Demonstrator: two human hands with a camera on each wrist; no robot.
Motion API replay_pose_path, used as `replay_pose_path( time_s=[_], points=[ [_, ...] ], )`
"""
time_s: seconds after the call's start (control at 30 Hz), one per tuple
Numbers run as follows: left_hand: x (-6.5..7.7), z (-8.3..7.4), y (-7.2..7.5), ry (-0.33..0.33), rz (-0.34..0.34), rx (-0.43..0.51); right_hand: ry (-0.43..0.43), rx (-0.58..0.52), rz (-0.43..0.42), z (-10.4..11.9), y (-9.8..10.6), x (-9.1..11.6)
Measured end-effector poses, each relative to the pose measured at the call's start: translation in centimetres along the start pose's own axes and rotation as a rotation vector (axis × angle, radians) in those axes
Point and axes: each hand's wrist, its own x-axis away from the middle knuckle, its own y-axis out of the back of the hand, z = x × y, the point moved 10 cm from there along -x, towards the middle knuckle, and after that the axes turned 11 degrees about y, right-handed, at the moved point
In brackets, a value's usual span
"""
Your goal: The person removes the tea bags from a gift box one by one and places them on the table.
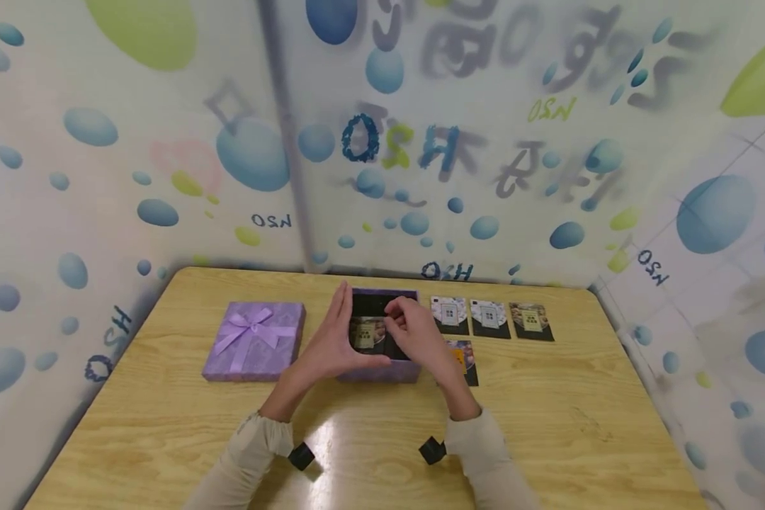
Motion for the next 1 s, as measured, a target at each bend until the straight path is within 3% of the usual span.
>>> replay_pose_path(
  time_s=[0.27,0.47,0.6,0.83,1.0],
  points=[
    [0.0,0.0,0.0,-0.003,-0.015,-0.016,-0.083,0.021,0.157,-0.3,-3.5,-1.4],
    [0.1,0.0,0.0,-0.004,-0.019,-0.033,-0.263,0.176,0.306,-2.4,-6.0,-1.6],
    [0.1,-0.1,0.1,-0.003,-0.021,-0.029,-0.347,0.212,0.367,-3.3,-6.6,-1.3],
    [0.1,-0.3,0.3,-0.009,-0.019,-0.018,-0.337,0.243,0.526,-3.3,-7.7,-1.0],
    [0.2,-0.1,0.1,0.002,-0.013,-0.012,-0.348,0.288,0.548,-3.5,-7.8,-0.8]
  ],
)
